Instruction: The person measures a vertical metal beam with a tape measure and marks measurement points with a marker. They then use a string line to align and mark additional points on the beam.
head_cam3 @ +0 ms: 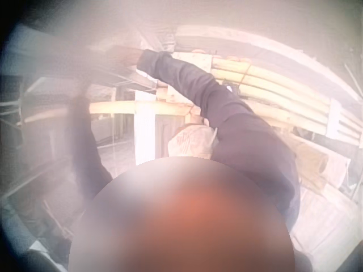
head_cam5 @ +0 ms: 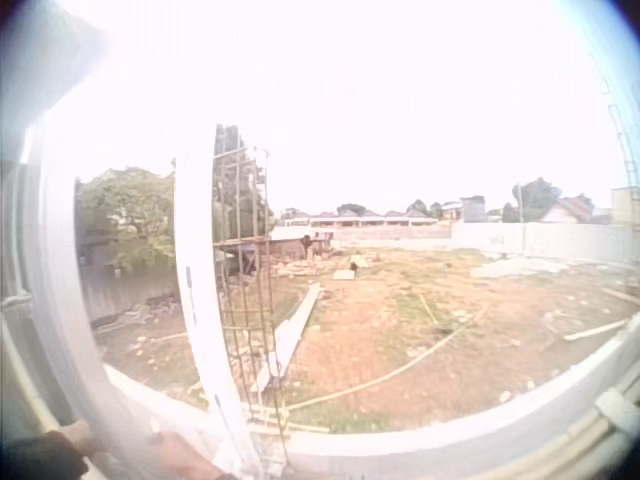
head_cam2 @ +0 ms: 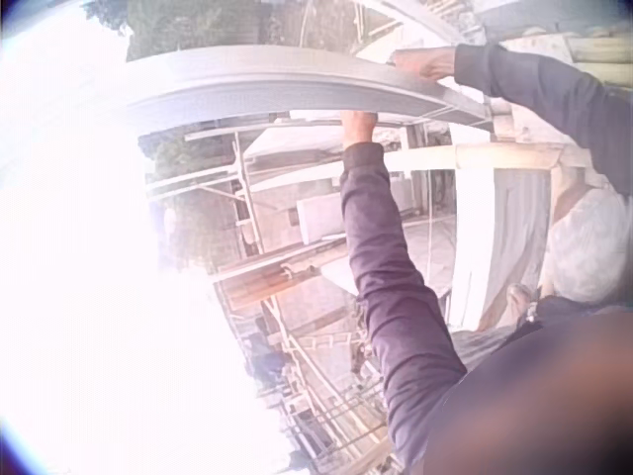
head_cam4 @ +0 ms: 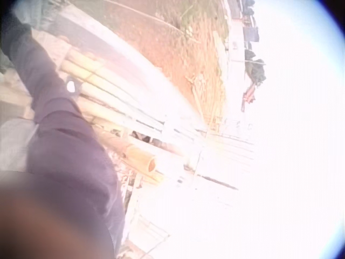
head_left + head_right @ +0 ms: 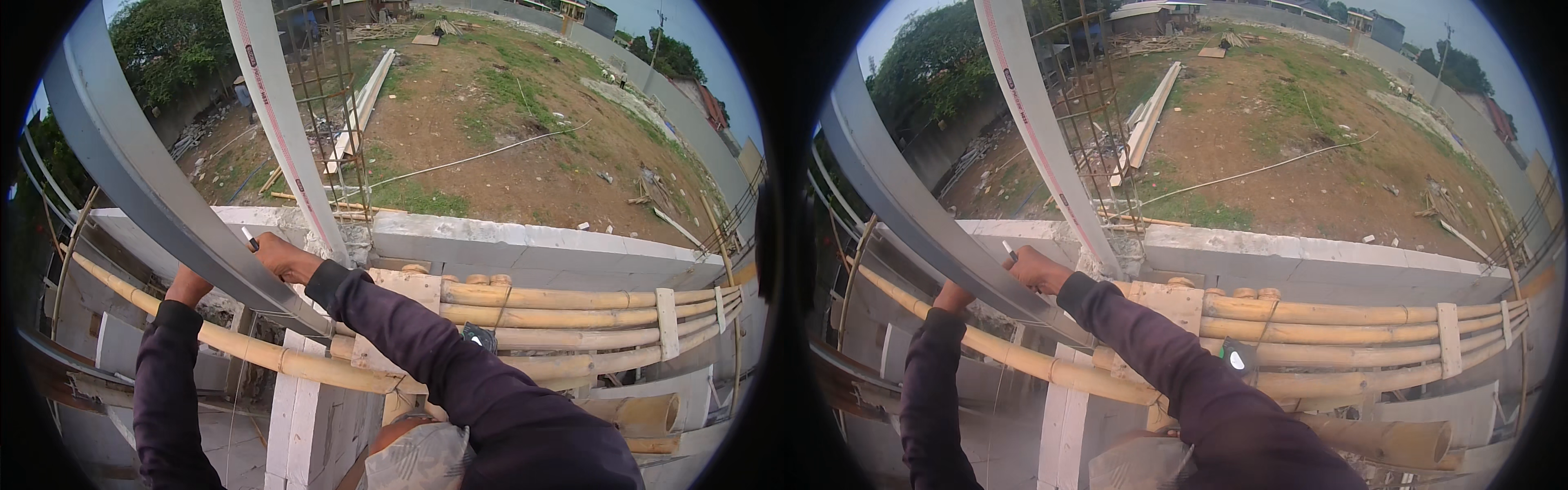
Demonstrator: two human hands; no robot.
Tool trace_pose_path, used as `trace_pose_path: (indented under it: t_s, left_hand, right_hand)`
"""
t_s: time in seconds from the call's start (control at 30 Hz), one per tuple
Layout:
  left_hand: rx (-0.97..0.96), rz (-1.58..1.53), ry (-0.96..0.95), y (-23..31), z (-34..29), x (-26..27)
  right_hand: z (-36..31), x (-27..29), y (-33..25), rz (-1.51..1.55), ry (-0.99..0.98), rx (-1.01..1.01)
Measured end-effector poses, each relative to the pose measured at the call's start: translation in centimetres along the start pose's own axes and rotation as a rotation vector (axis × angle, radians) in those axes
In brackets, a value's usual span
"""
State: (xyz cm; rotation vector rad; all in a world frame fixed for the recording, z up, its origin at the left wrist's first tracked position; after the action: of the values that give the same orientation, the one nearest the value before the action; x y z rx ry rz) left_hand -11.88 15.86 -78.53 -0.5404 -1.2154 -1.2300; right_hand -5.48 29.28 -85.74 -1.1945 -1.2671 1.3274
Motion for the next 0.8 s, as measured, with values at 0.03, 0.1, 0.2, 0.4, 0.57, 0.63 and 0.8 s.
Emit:
trace_pose_path:
  t_s: [0.03,0.1,0.2,0.4,0.57,0.63,0.8]
  left_hand:
    - [0.011,0.008,-0.008,0.6,0.9,0.0]
    - [-0.082,0.165,-0.019,3.0,2.3,0.2]
    - [-0.161,0.279,0.279,6.7,1.9,2.0]
    - [0.440,-0.237,0.699,6.7,-3.2,6.5]
    - [0.180,-0.139,1.092,18.6,-9.6,4.2]
    - [0.091,-0.113,0.881,22.3,-9.3,1.1]
    - [0.123,-0.258,0.631,24.3,-7.4,-3.9]
  right_hand:
    - [-0.4,0.1,0.1,0.090,0.010,-0.014]
    - [-2.1,1.1,0.4,0.195,0.073,-0.036]
    - [-5.1,2.6,1.0,0.205,0.137,-0.056]
    - [-10.8,3.3,0.9,-0.004,0.390,0.185]
    - [-15.7,1.7,-0.3,-0.129,0.632,0.534]
    - [-16.7,1.2,-0.5,-0.245,0.676,0.593]
    - [-17.8,-0.4,-1.8,-0.560,0.758,0.777]
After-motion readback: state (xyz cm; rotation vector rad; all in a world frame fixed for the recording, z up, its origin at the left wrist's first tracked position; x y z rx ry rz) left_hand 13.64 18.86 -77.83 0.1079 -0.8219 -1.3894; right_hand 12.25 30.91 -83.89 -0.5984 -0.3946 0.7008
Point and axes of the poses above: each hand's wrist, its own z-axis towards the middle knuckle, its own x-axis out of the back of the hand, y = z × x, the point moved 6 cm from there along z, towards the middle knuckle, and after that the axes turned 10 degrees about -z, right-handed, at the moved point
